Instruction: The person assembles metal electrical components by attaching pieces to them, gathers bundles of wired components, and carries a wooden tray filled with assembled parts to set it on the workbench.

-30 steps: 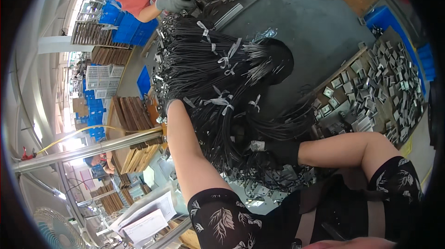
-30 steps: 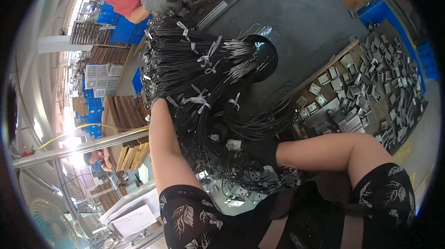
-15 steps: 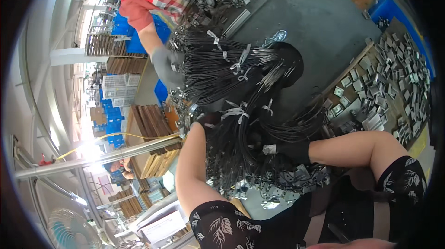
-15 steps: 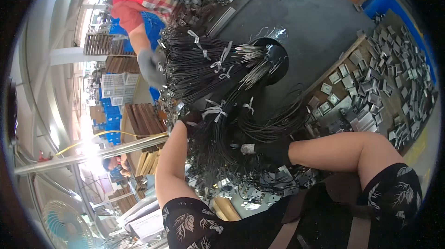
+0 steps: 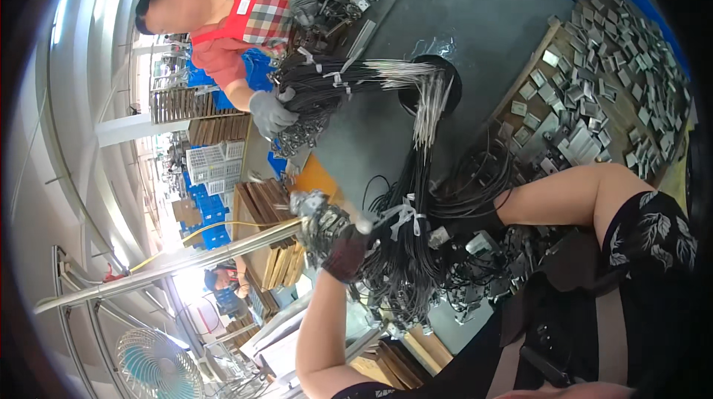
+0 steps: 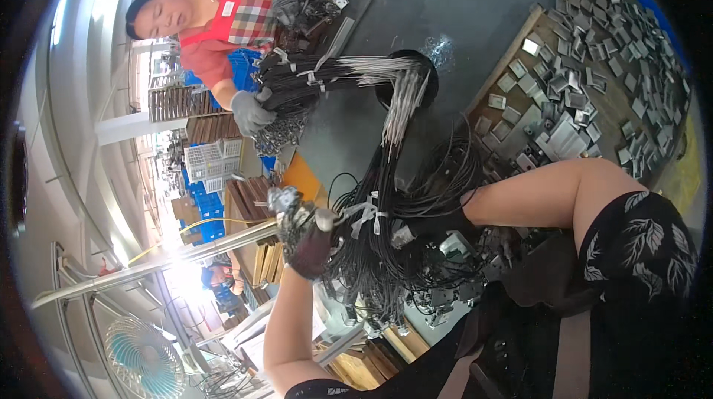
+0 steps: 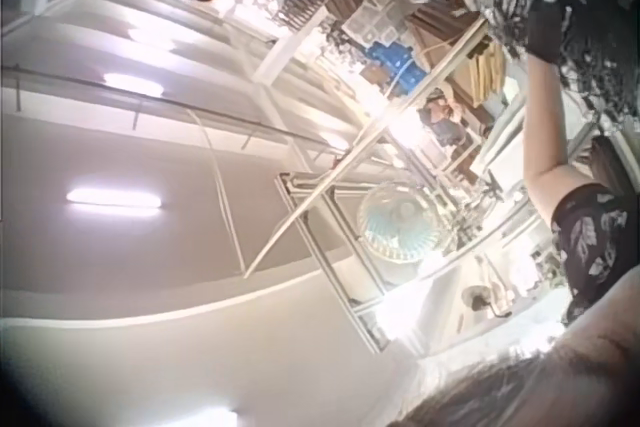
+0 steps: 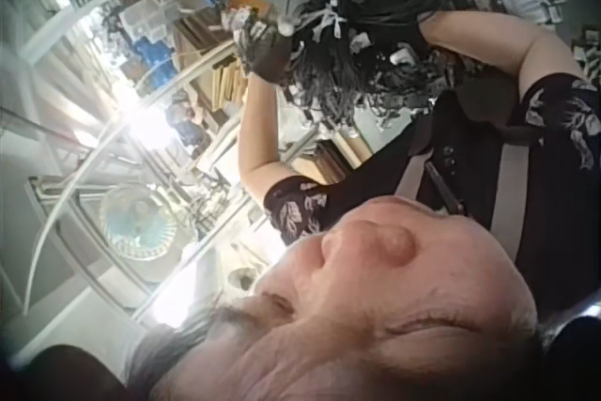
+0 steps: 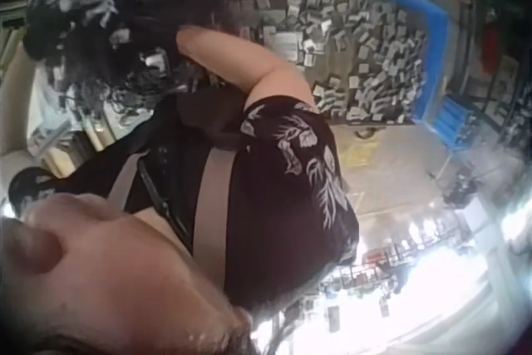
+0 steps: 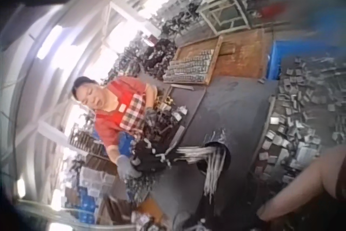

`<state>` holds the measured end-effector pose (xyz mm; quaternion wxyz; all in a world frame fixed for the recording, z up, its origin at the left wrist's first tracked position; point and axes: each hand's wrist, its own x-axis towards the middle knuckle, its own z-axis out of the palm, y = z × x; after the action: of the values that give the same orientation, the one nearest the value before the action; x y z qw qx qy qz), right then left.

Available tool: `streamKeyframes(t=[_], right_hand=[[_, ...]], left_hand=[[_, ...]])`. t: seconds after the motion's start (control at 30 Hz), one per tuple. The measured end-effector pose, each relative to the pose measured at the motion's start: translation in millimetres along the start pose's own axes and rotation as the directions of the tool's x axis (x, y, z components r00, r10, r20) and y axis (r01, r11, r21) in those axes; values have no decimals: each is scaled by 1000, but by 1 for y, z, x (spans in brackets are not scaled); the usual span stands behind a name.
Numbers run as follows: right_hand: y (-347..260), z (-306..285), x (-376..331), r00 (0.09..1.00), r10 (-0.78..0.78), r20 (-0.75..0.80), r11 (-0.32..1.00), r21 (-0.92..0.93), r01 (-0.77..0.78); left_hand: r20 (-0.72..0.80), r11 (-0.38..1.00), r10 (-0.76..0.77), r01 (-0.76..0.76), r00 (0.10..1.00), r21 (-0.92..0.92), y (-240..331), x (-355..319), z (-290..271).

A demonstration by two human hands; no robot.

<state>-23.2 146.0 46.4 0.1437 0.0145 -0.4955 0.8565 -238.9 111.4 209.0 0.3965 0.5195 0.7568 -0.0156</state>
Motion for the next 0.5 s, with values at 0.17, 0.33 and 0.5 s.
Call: streamKeyframes(t=[0.17, 0.33, 0.5], right_hand=[[-2, 35, -24, 999, -28, -24, 987, 160, 32], [-33, 86, -69, 990, 132, -57, 875, 475, -90], [-52, 128, -108, 905, 406, -125, 800, 528, -285]], left_hand=[[138, 955, -288, 296, 948, -35, 50, -62, 5], [222, 915, -262, 315, 939, -253, 71, -124, 37], [182, 955, -291, 296, 939, 3, 89, -182, 76]])
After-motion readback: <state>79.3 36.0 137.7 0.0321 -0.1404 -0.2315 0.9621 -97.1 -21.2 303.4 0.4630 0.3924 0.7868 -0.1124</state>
